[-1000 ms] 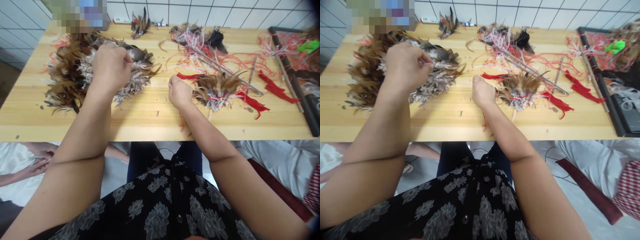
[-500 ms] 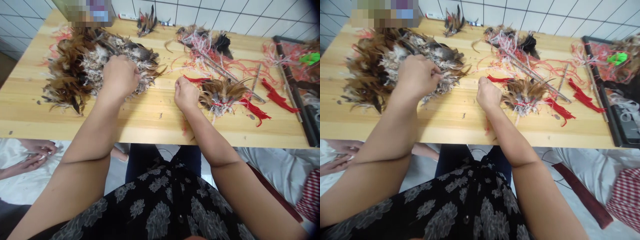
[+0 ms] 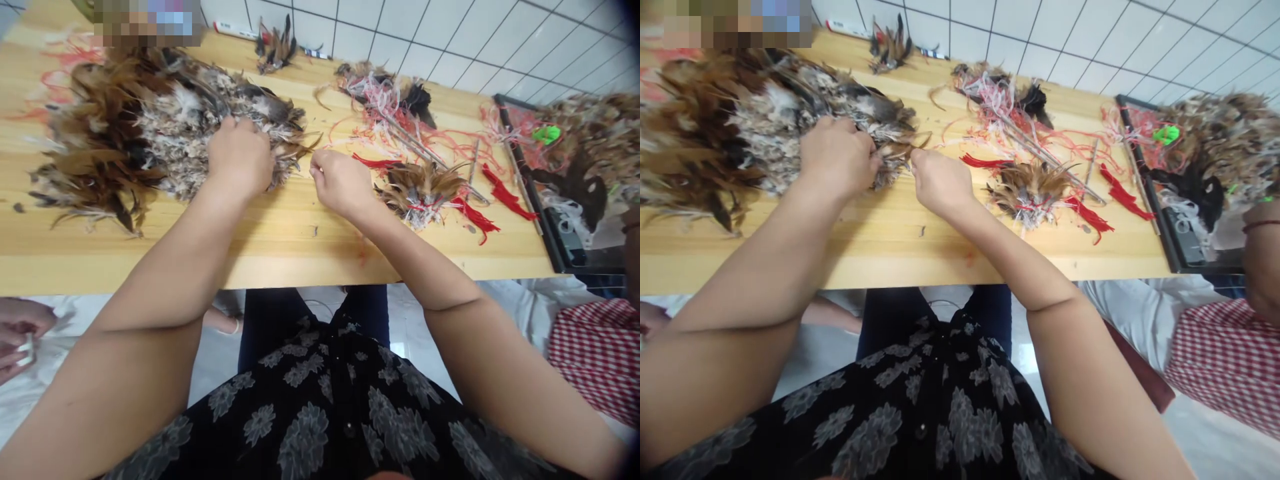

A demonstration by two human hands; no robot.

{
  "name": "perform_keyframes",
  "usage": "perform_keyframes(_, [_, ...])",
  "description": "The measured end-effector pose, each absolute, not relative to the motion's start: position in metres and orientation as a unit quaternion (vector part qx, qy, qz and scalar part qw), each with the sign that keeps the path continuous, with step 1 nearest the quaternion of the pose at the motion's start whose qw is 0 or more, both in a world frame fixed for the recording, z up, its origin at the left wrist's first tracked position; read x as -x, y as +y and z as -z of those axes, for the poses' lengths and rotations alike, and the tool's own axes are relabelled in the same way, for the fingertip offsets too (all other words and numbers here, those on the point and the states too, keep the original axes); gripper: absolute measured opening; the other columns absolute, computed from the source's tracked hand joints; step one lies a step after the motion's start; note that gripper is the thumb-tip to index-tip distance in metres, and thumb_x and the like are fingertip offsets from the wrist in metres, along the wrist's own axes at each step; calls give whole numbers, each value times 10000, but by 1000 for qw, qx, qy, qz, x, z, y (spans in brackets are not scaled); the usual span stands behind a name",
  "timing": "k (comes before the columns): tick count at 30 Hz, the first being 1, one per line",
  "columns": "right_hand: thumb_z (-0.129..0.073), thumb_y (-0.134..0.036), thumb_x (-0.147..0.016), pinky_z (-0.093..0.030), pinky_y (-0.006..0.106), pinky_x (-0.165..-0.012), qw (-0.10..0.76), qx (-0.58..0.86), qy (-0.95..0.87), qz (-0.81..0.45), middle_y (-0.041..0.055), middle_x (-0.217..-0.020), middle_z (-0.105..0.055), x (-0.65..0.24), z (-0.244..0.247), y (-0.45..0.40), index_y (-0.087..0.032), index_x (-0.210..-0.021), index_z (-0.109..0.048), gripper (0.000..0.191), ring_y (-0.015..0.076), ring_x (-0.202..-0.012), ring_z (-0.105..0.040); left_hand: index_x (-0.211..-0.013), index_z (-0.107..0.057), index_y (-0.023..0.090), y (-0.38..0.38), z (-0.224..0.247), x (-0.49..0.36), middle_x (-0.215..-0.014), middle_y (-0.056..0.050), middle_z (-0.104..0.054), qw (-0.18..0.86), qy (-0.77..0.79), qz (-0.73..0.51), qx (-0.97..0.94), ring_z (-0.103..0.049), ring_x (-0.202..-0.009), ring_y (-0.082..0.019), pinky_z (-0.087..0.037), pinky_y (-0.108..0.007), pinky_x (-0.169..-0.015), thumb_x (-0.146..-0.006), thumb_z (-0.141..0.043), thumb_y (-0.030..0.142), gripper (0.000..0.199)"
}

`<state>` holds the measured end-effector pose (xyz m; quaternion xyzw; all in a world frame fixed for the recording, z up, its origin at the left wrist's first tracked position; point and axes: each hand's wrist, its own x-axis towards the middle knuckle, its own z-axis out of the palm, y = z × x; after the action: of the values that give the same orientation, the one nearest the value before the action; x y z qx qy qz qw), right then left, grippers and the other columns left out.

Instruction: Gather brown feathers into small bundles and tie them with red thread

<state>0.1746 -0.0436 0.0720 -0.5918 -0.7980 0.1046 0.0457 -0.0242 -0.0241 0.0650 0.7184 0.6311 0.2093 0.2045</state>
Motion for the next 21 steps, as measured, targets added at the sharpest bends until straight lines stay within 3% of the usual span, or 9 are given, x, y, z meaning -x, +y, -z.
perform_keyframes(3, [-513, -204, -1173, -616, 459, -1080, 81, 583, -799, -121, 150, -1408, -872, -173, -69, -41, -191, -1348, -827, 360, 374, -1331, -810, -1397, -814, 311, -24, -65, 24, -1328, -98, -828, 174, 640, -182, -726, -474, -1584, -433, -397, -548, -1391, -968, -623, 655, 582])
perform_keyframes(8, [-527, -213, -1163, -564, 376, -920, 161, 594, -767, -185, 118, -1157, -875, -182, -31, -35, -170, -1302, -830, 337, 288, -1066, -794, -1368, -836, 147, -24, -76, 25, -1582, -193, -756, 93, 681, -98, -719, -621, -1532, -408, -473, -552, -1356, -1106, -504, 264, 438])
perform_keyframes(12, [-553, -265, -1193, -534, 345, -875, 245, 611, -723, -210, 68, -1024, -809, -199, -13, -25, -183, -1241, -804, 269, 232, -950, -745, -1267, -856, 253, -24, -84, 29, -1460, -112, -834, 132, 677, -147, -709, -715, -1442, -390, -521, -520, -1325, -1127, -581, 389, 336])
perform_keyframes(17, [-583, -471, -1223, -564, 358, -873, 324, 575, -715, -231, 29, -915, -720, -216, -13, -23, -226, -1179, -779, 318, 208, -856, -671, -1137, -816, 258, -26, -83, 27, -1285, -78, -895, 195, 671, -218, -681, -788, -1215, -340, -604, -475, -1188, -1050, -643, 443, 268])
perform_keyframes(21, [-578, -568, -1221, -576, 364, -854, 347, 539, -716, -277, 16, -854, -675, -212, -8, -26, -236, -1245, -807, 404, 201, -817, -634, -1249, -782, 278, -27, -75, 19, -1306, -113, -896, 248, 638, -213, -697, -797, -1143, -337, -651, -529, -1059, -1097, -530, 496, 367])
